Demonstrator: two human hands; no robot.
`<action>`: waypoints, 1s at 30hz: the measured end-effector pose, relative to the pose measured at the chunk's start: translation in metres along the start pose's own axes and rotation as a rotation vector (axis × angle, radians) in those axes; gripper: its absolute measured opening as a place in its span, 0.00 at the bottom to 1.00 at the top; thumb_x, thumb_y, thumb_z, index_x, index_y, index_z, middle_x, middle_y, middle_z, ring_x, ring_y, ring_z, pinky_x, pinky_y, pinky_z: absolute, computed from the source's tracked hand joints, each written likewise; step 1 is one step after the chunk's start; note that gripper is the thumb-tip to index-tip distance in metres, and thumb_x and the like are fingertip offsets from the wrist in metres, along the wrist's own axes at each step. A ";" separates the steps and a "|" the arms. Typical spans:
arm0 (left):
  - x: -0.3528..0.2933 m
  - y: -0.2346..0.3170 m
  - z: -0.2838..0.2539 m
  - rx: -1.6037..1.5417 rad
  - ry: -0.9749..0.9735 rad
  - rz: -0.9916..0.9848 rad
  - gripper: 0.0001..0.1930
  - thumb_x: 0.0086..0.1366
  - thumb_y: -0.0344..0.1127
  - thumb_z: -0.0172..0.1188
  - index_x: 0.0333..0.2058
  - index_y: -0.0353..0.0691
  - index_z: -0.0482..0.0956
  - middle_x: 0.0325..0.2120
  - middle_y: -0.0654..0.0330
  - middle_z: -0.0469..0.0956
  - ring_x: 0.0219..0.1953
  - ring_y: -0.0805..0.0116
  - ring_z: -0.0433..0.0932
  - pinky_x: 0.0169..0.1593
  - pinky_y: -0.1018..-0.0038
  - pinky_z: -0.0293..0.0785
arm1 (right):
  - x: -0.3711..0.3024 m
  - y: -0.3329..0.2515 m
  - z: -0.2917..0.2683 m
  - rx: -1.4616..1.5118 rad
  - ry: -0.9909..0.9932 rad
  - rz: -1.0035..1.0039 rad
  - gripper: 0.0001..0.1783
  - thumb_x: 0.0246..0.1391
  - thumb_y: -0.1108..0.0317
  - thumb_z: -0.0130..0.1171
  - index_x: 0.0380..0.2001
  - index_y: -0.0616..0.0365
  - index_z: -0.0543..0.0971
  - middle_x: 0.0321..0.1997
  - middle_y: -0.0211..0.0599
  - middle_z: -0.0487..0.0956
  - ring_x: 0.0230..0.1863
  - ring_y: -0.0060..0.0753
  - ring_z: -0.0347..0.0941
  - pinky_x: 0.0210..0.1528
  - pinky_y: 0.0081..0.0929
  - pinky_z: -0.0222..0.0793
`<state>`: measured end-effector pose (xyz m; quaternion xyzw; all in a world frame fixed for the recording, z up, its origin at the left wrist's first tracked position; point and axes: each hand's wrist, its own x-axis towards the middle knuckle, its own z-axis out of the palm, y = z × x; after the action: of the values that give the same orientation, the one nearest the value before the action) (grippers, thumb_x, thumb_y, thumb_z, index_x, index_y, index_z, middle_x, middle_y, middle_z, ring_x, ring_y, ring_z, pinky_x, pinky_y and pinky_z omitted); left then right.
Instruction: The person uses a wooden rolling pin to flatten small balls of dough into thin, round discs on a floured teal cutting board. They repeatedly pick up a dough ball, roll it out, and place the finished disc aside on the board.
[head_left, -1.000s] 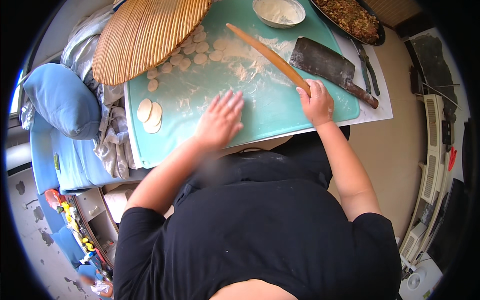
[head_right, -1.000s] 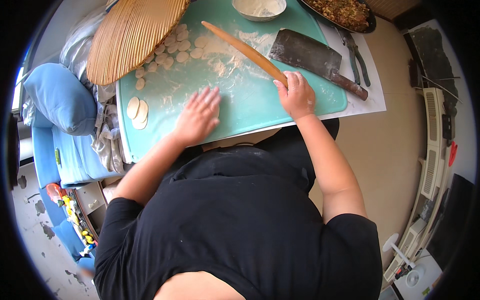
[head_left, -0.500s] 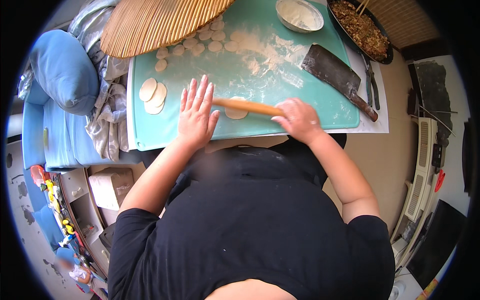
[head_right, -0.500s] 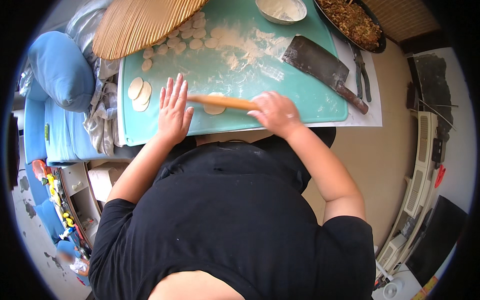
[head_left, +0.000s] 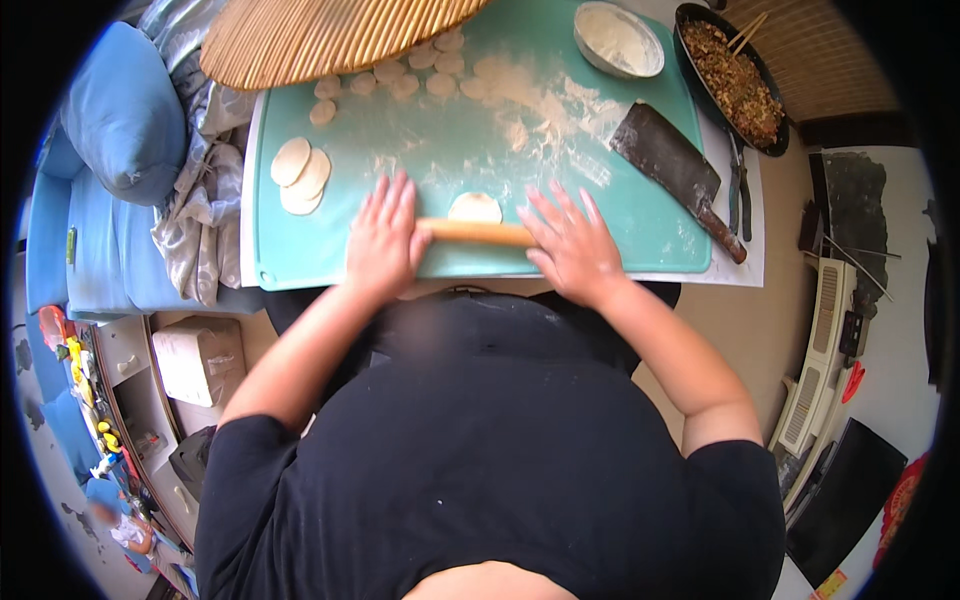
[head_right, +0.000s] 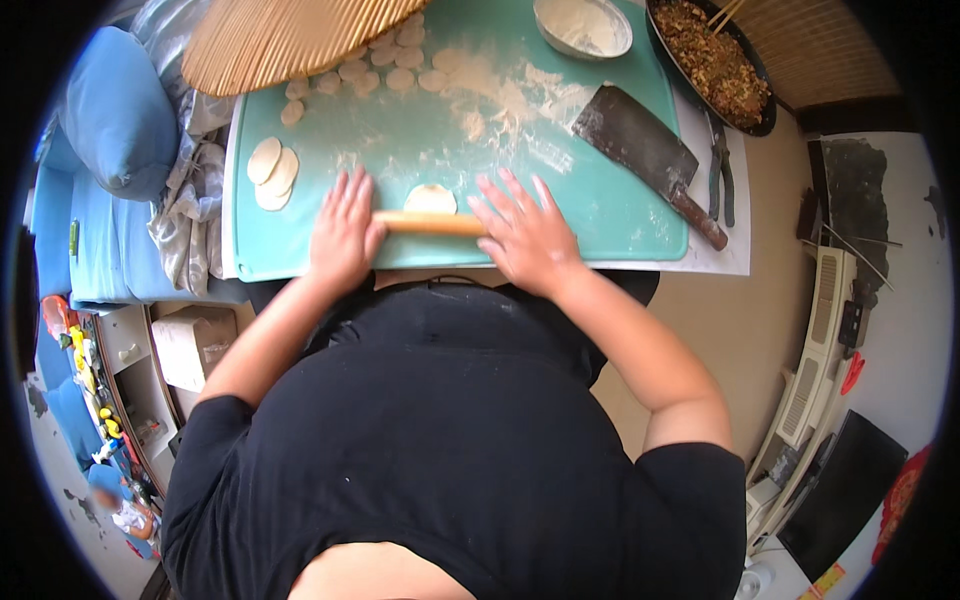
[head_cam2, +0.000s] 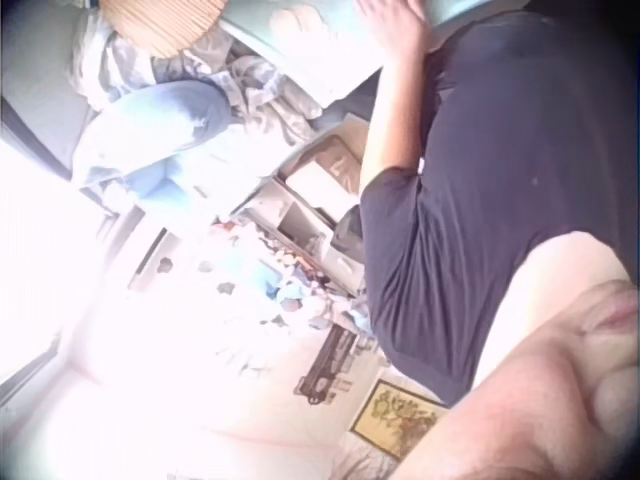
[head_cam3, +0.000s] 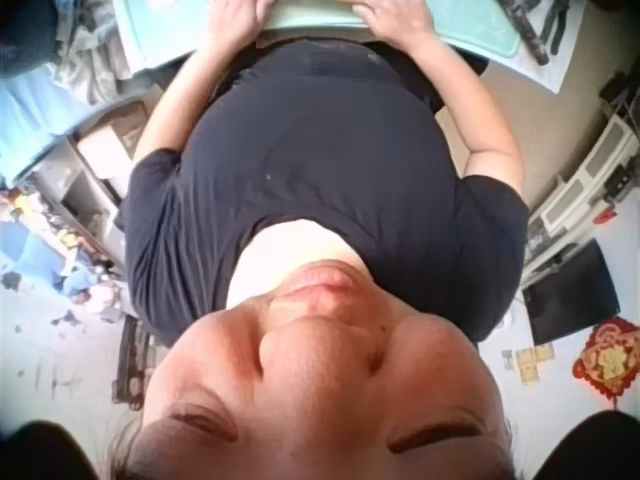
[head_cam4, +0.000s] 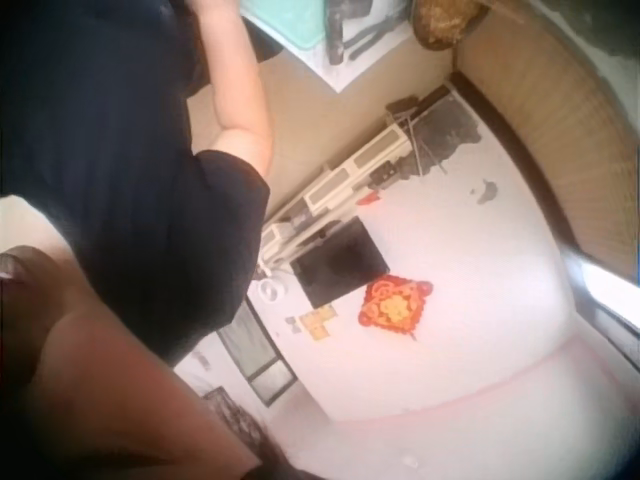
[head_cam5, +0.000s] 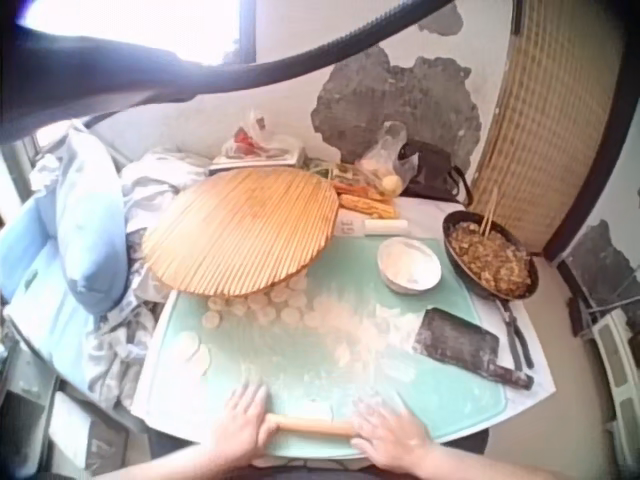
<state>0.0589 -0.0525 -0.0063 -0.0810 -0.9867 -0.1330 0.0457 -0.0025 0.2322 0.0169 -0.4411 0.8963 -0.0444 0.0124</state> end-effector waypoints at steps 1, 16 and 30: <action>0.017 -0.008 0.004 0.051 0.036 0.004 0.30 0.65 0.46 0.47 0.58 0.29 0.59 0.61 0.43 0.56 0.64 0.44 0.53 0.64 0.53 0.52 | 0.017 0.003 -0.003 -0.026 -0.030 0.019 0.30 0.58 0.48 0.45 0.61 0.47 0.64 0.69 0.35 0.55 0.70 0.44 0.46 0.68 0.49 0.39; 0.065 -0.019 0.004 0.131 0.086 -0.108 0.31 0.66 0.50 0.43 0.58 0.30 0.61 0.63 0.44 0.54 0.66 0.48 0.51 0.66 0.56 0.46 | 0.040 0.028 0.000 -0.008 0.009 0.165 0.31 0.57 0.49 0.44 0.61 0.51 0.62 0.69 0.36 0.55 0.70 0.46 0.46 0.68 0.50 0.37; 0.071 -0.003 0.004 0.179 0.253 -0.107 0.27 0.63 0.46 0.50 0.55 0.34 0.65 0.59 0.46 0.60 0.63 0.47 0.56 0.63 0.54 0.52 | 0.032 0.030 0.006 0.093 0.214 0.085 0.30 0.49 0.55 0.58 0.55 0.54 0.68 0.58 0.43 0.67 0.59 0.49 0.60 0.61 0.42 0.55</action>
<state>-0.0116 -0.0440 -0.0027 -0.0064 -0.9839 -0.0559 0.1697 -0.0453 0.2243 0.0088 -0.3942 0.9074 -0.1321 -0.0611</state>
